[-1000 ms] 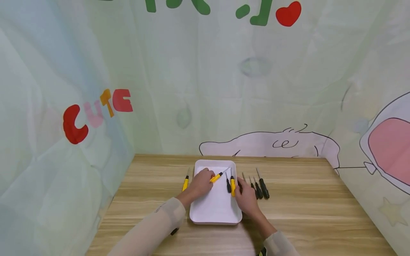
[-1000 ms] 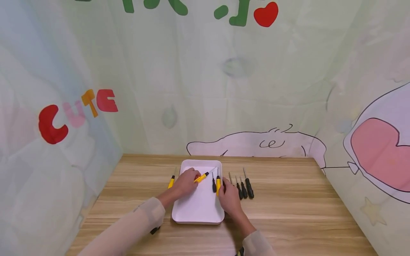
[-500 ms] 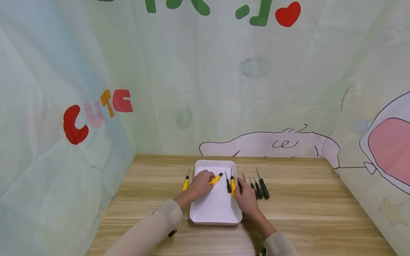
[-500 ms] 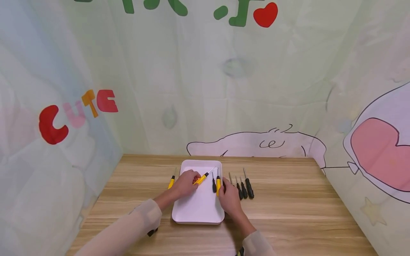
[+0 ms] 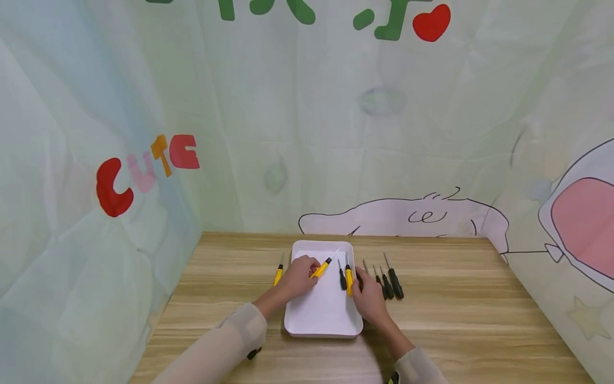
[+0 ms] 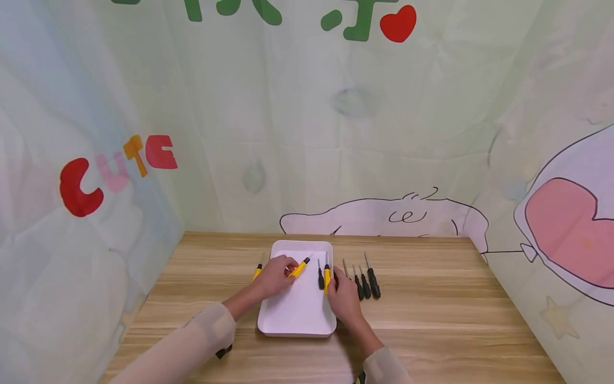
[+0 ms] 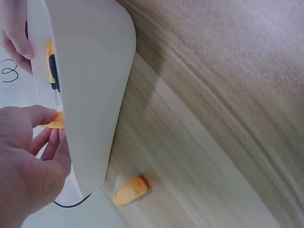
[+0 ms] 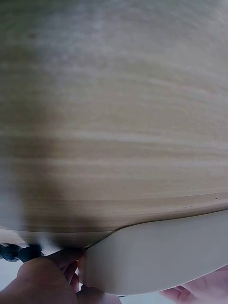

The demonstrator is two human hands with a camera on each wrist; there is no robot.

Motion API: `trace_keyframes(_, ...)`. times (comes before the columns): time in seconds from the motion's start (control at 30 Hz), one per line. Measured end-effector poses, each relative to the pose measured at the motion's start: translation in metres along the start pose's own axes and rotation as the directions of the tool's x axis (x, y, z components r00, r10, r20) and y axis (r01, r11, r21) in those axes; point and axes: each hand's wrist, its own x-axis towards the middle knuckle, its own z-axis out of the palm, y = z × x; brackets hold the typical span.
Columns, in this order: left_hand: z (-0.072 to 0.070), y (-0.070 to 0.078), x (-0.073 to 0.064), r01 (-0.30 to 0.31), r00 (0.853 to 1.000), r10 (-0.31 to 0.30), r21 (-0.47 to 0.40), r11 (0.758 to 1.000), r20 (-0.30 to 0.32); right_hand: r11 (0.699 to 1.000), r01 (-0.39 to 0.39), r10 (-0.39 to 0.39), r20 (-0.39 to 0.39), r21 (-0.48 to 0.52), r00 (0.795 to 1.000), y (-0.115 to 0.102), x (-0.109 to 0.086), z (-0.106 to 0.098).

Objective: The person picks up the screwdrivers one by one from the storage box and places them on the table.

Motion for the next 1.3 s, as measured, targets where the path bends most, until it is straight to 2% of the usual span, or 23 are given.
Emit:
trace_keyframes(0.47, -0.013, -0.004, 0.001, -0.008, 0.998, 0.005, -0.06, 0.998, -0.057, 1.0, -0.006, 0.006, 0.009, -0.004, 1.0, 0.001, -0.001, -0.002)
trace_keyframes(0.83, -0.026, -0.008, 0.002, 0.027, 0.995, -0.04, -0.139, 0.99, -0.091, 1.0, -0.023, 0.023, 0.008, -0.002, 1.0, 0.003, -0.001, 0.0)
trace_keyframes(1.07, -0.035, -0.008, -0.001, 0.088, 0.99, -0.105, -0.169, 0.982, -0.096, 1.0, -0.009, 0.009, 0.007, 0.001, 1.0, 0.003, 0.0, 0.001)
trace_keyframes(1.3, -0.045, -0.015, -0.002, 0.088, 0.982, -0.115, -0.175, 0.981, -0.151, 1.0, 0.007, -0.007, 0.0, 0.004, 1.0, 0.002, 0.0, 0.001)
